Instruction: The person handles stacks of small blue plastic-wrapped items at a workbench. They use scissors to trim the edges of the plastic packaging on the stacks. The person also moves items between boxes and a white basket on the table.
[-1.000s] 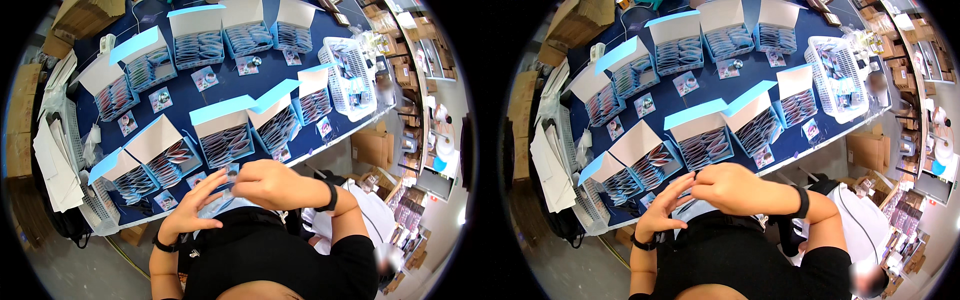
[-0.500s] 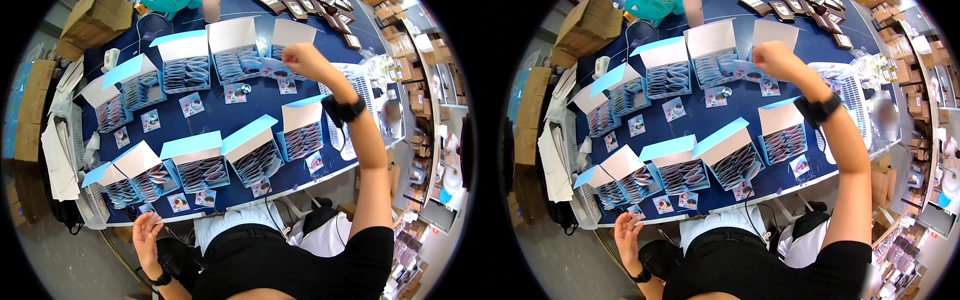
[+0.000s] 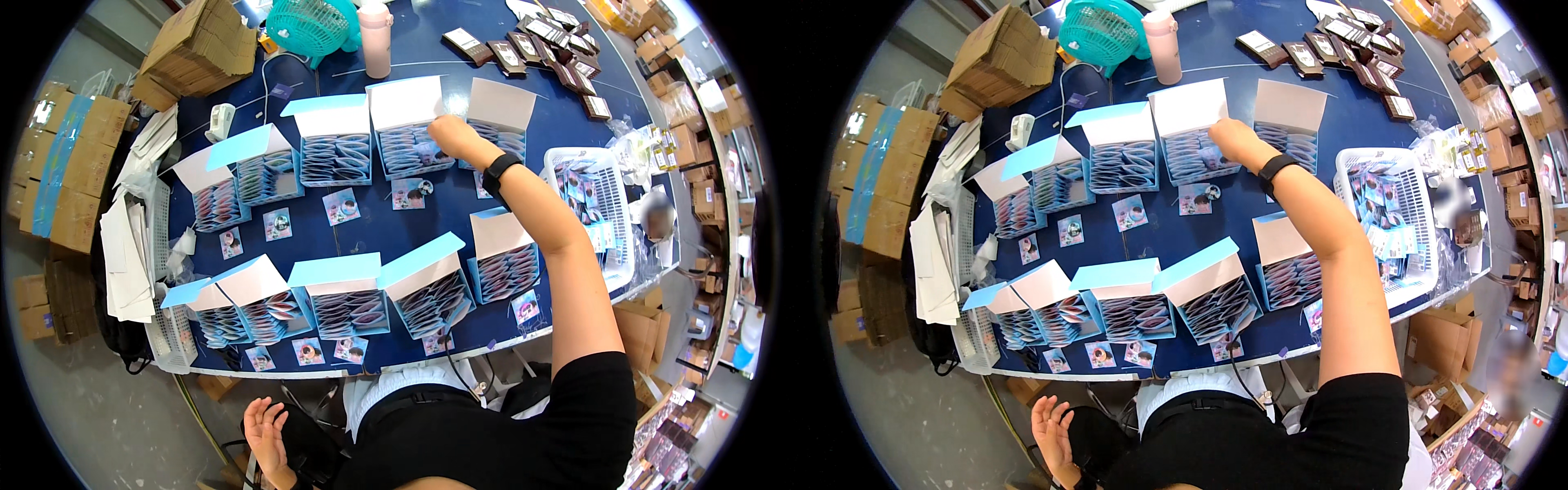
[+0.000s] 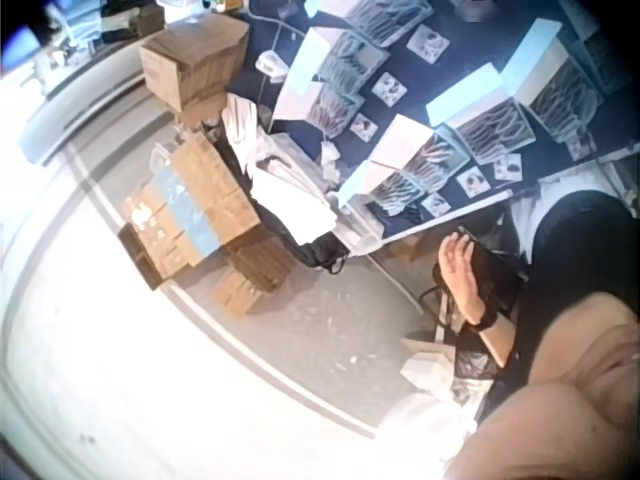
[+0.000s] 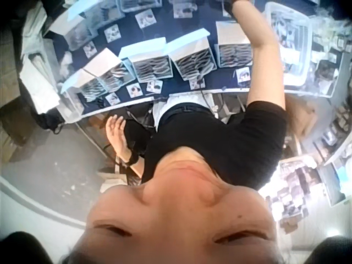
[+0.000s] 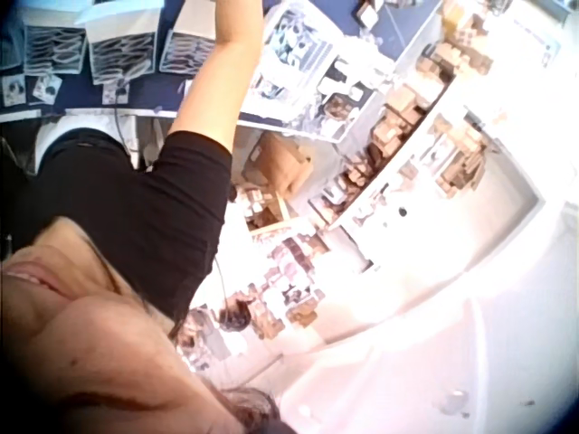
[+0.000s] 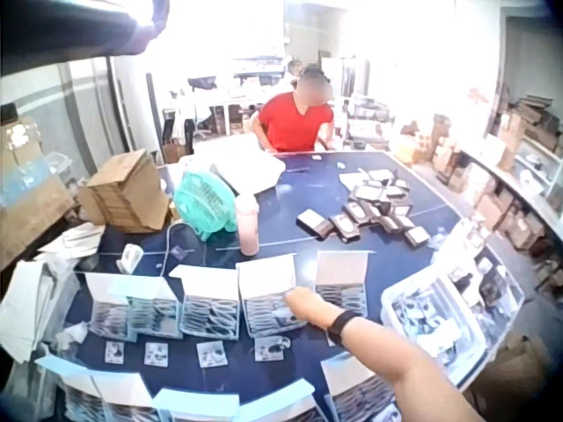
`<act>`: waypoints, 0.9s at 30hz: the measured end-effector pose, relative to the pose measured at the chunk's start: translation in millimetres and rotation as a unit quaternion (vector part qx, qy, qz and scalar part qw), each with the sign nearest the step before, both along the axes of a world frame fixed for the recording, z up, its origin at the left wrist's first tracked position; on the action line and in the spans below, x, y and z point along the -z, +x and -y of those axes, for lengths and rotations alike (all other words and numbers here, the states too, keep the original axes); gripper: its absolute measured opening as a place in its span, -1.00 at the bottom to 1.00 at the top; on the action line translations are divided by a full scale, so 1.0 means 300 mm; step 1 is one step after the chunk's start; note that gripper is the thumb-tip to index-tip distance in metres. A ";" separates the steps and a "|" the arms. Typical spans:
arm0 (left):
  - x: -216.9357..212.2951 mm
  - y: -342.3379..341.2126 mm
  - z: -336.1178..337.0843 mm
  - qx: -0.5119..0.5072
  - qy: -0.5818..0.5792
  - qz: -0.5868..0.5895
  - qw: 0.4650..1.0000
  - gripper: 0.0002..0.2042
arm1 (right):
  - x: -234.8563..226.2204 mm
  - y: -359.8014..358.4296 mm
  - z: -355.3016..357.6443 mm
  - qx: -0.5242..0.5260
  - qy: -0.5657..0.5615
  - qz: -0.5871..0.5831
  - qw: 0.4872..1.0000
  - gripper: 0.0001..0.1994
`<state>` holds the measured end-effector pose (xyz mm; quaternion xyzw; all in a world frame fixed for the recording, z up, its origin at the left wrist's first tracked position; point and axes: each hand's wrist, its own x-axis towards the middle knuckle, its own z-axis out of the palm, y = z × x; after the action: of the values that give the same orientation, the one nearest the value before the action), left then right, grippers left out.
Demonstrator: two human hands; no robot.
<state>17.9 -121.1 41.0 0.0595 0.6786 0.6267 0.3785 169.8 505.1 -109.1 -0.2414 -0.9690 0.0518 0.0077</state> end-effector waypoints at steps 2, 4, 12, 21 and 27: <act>0.005 0.001 -0.003 -0.004 0.018 0.001 1.000 -0.56 | -0.015 -0.012 -0.009 0.023 -0.021 0.016 0.999 -0.96; -0.005 -0.002 -0.016 -0.004 0.034 0.001 0.999 -0.59 | -0.039 -0.015 -0.004 0.054 -0.032 0.027 0.998 -0.87; 0.029 -0.050 0.021 0.020 0.063 0.005 0.998 -0.58 | -0.044 0.016 0.069 0.128 -0.061 0.040 0.989 -0.80; 0.036 -0.159 0.080 0.107 0.070 -0.016 0.992 -0.52 | -0.515 0.131 0.370 0.109 -0.045 -0.047 0.992 -0.73; 0.072 -0.288 0.045 0.203 0.112 -0.001 0.973 -0.54 | -0.657 0.421 0.797 0.110 -0.172 -0.113 0.972 -0.72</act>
<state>-68.4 -134.6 19.2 0.2386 0.5783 0.6084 0.4883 296.2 266.1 88.2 -0.3372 -0.9058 0.2434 0.0815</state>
